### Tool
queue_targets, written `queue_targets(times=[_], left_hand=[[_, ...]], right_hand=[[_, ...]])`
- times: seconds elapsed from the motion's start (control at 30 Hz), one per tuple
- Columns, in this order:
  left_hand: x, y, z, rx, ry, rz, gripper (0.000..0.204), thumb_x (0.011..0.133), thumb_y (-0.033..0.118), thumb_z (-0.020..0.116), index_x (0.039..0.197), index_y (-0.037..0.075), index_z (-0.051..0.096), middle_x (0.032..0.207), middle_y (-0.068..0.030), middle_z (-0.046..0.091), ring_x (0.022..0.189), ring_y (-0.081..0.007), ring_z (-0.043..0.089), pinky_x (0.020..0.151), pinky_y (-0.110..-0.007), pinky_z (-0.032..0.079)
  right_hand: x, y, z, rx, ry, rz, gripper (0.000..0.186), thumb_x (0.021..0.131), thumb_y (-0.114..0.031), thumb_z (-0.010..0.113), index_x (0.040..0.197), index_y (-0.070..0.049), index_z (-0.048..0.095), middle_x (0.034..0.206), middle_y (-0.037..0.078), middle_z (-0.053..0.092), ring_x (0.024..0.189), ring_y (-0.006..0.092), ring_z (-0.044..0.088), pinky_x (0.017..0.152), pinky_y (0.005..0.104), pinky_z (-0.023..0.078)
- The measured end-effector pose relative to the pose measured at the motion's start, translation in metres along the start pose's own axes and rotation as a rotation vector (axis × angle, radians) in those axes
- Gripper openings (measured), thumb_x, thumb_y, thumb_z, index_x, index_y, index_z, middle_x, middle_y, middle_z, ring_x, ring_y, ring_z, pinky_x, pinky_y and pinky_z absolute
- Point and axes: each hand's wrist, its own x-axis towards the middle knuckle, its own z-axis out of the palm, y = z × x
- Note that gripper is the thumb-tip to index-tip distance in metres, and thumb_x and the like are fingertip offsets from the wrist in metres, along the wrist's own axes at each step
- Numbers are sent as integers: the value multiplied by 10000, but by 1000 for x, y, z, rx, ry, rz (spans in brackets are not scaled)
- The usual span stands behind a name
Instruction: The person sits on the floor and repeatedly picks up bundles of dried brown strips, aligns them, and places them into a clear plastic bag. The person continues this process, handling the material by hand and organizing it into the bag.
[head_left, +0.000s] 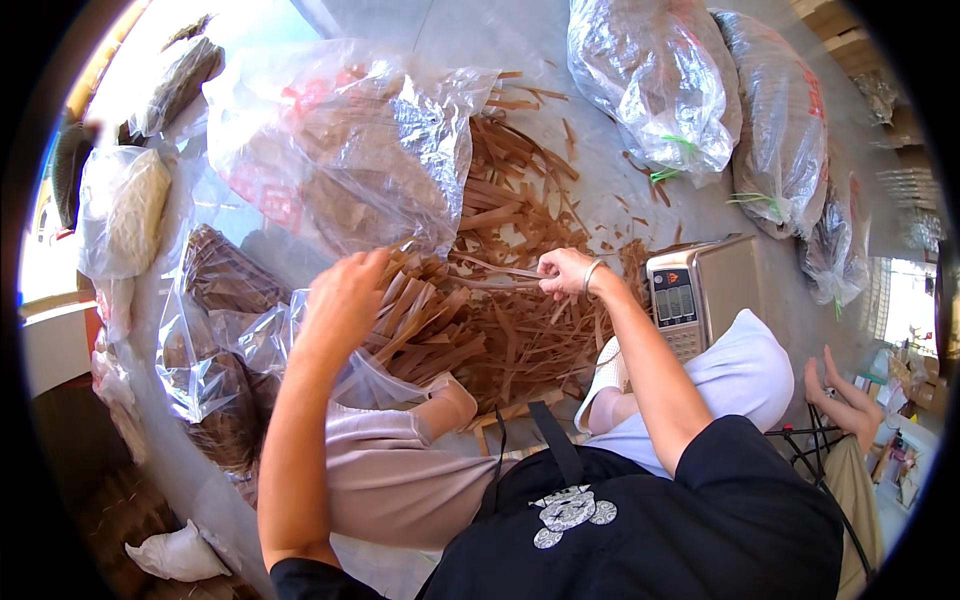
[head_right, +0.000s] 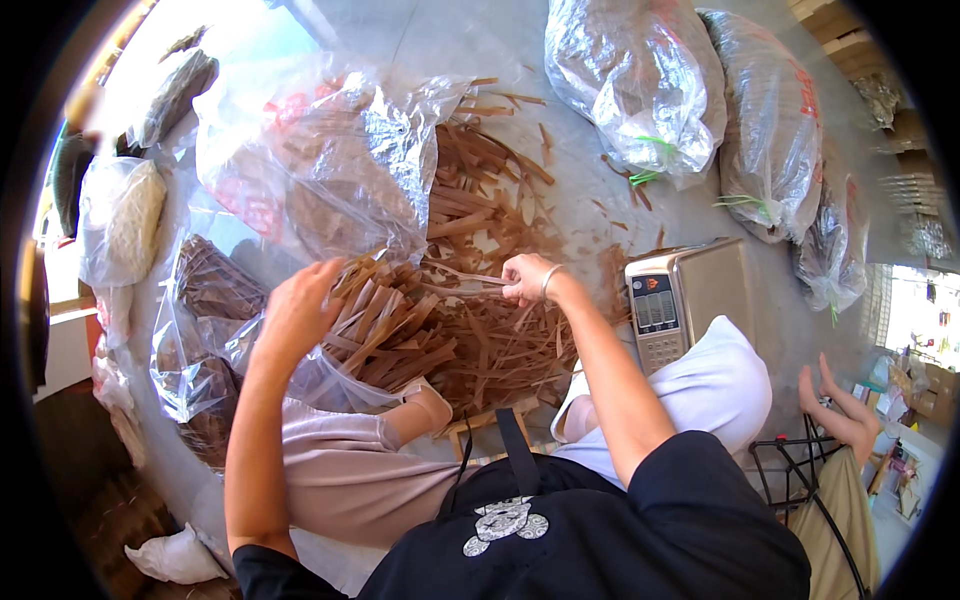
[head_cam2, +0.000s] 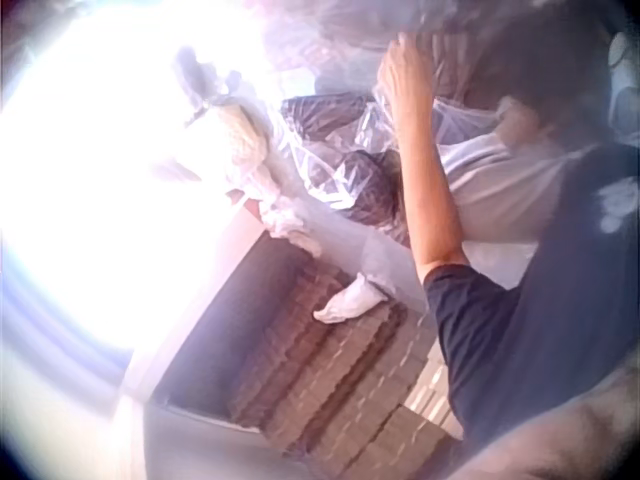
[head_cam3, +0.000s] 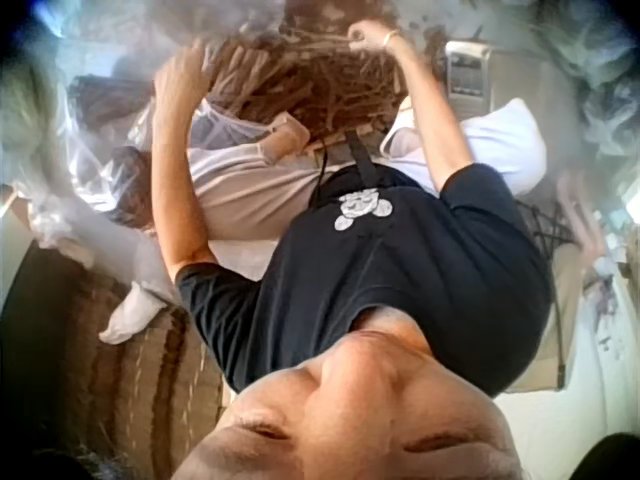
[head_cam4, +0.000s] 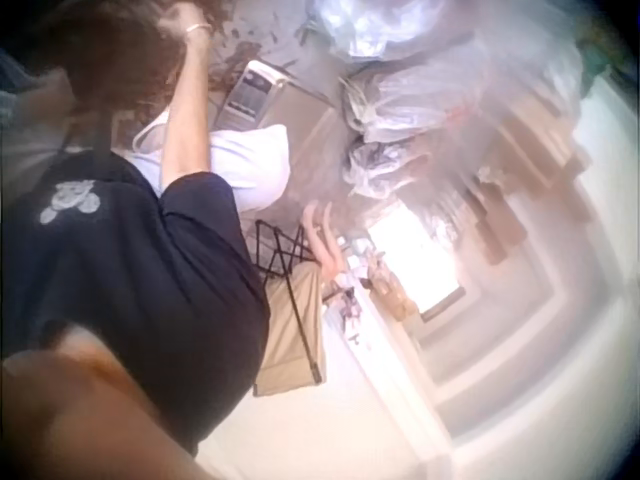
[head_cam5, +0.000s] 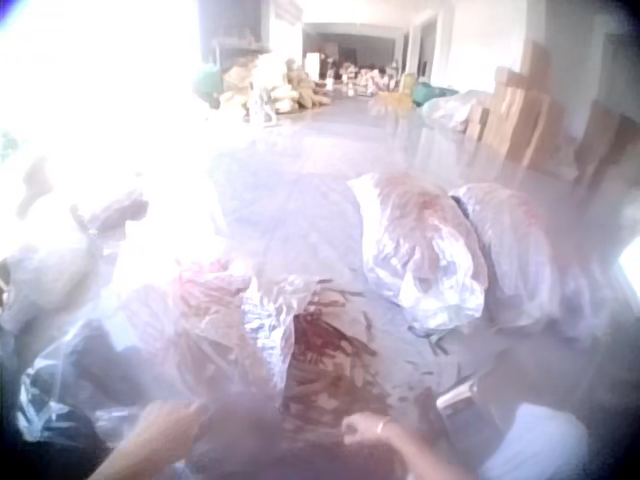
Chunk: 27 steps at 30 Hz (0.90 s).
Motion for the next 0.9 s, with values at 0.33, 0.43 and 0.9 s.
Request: queue_targets(times=[0.33, 0.43, 0.9], left_hand=[[13, 129, 93, -350, 231, 441, 1099, 624, 118, 759, 1412, -1, 3, 1251, -172, 418, 1200, -332, 377, 1064, -489, 194], [12, 162, 110, -729, 425, 379, 963, 660, 29, 684, 1409, -14, 79, 909, -134, 544, 892, -301, 531, 860, -415, 400], [-4, 174, 99, -1438, 328, 138, 90, 925, 66, 468, 951, 17, 538, 779, -9, 558, 683, -84, 507, 622, -215, 404]], right_hand=[[-154, -68, -23, -310, 324, -426, 252, 679, -151, 631, 884, -15, 573, 790, 152, 622, 744, 315, 592, 658, 372, 458], [-177, -52, -27, -269, 353, -418, 259, 691, -182, 648, 885, -22, 587, 769, 142, 630, 730, 281, 609, 661, 349, 465], [-238, -29, -43, 423, 630, -566, 333, 808, -146, 677, 1077, 31, 593, 804, 25, 628, 736, 52, 557, 683, 211, 457]])
